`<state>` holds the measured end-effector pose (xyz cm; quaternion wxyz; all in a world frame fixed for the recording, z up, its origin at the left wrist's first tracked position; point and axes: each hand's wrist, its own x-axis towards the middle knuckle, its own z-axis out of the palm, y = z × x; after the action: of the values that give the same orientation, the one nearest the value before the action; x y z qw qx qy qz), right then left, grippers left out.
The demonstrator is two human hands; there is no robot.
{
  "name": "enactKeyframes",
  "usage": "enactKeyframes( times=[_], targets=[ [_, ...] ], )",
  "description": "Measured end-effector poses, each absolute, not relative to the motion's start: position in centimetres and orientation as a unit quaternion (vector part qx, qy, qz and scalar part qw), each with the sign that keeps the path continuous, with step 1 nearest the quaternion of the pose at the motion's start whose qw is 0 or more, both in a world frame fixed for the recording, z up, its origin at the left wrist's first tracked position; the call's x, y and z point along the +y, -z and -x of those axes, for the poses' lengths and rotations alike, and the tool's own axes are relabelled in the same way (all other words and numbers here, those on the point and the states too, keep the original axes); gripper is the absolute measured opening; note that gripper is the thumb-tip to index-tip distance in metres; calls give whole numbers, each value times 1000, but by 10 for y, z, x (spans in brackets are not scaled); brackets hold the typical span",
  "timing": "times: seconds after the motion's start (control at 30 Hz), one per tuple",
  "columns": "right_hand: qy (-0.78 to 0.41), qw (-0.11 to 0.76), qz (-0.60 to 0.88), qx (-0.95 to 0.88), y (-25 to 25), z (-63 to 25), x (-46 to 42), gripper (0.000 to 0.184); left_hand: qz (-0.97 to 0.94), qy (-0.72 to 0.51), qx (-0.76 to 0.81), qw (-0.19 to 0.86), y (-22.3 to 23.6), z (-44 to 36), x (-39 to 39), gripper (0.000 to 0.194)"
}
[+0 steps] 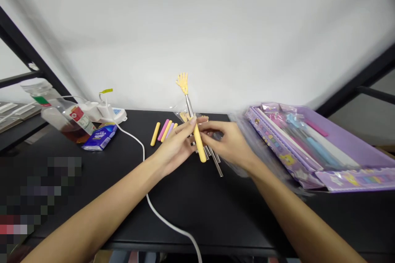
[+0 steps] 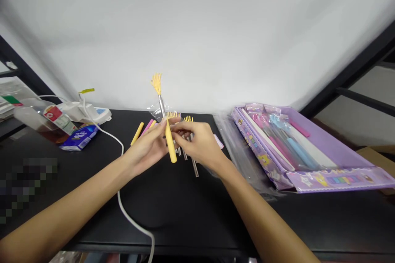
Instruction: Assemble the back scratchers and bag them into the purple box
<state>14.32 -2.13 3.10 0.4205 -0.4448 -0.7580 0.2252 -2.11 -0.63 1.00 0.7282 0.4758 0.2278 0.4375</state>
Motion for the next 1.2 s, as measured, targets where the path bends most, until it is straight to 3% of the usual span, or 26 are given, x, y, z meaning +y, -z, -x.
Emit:
enactKeyframes(
  times=[0.27, 0.4, 0.53, 0.67, 0.8, 0.87, 1.2],
  targets=[
    [-315, 418, 381, -762, -15, -147, -23, 28, -396, -467, 236, 755, 1, 15, -7, 23],
    [-393, 406, 402, -721, -16, -144, -22, 15, -406, -469, 257, 741, 1, 14, -8, 27],
    [-445, 401, 432, -674, -17, -149, -21, 29, -402, -503, 287, 709, -1, 21, 2, 37],
    [-501, 431, 446, -603, -20, -169, -21, 43, -365, -587, 297, 659, -1, 36, 21, 33],
    [-522, 431, 472, -565, -28, -188, -21, 45, -440, -613, 320, 572, 3, 48, 33, 70],
    [-516, 409, 492, -570, -32, -196, -21, 39, -491, -597, 328, 544, 5, 51, 35, 81],
    [-440, 184, 521, -707, -33, -237, -18, 42, -525, -594, 378, 478, 5, 49, 34, 72]
  ],
)
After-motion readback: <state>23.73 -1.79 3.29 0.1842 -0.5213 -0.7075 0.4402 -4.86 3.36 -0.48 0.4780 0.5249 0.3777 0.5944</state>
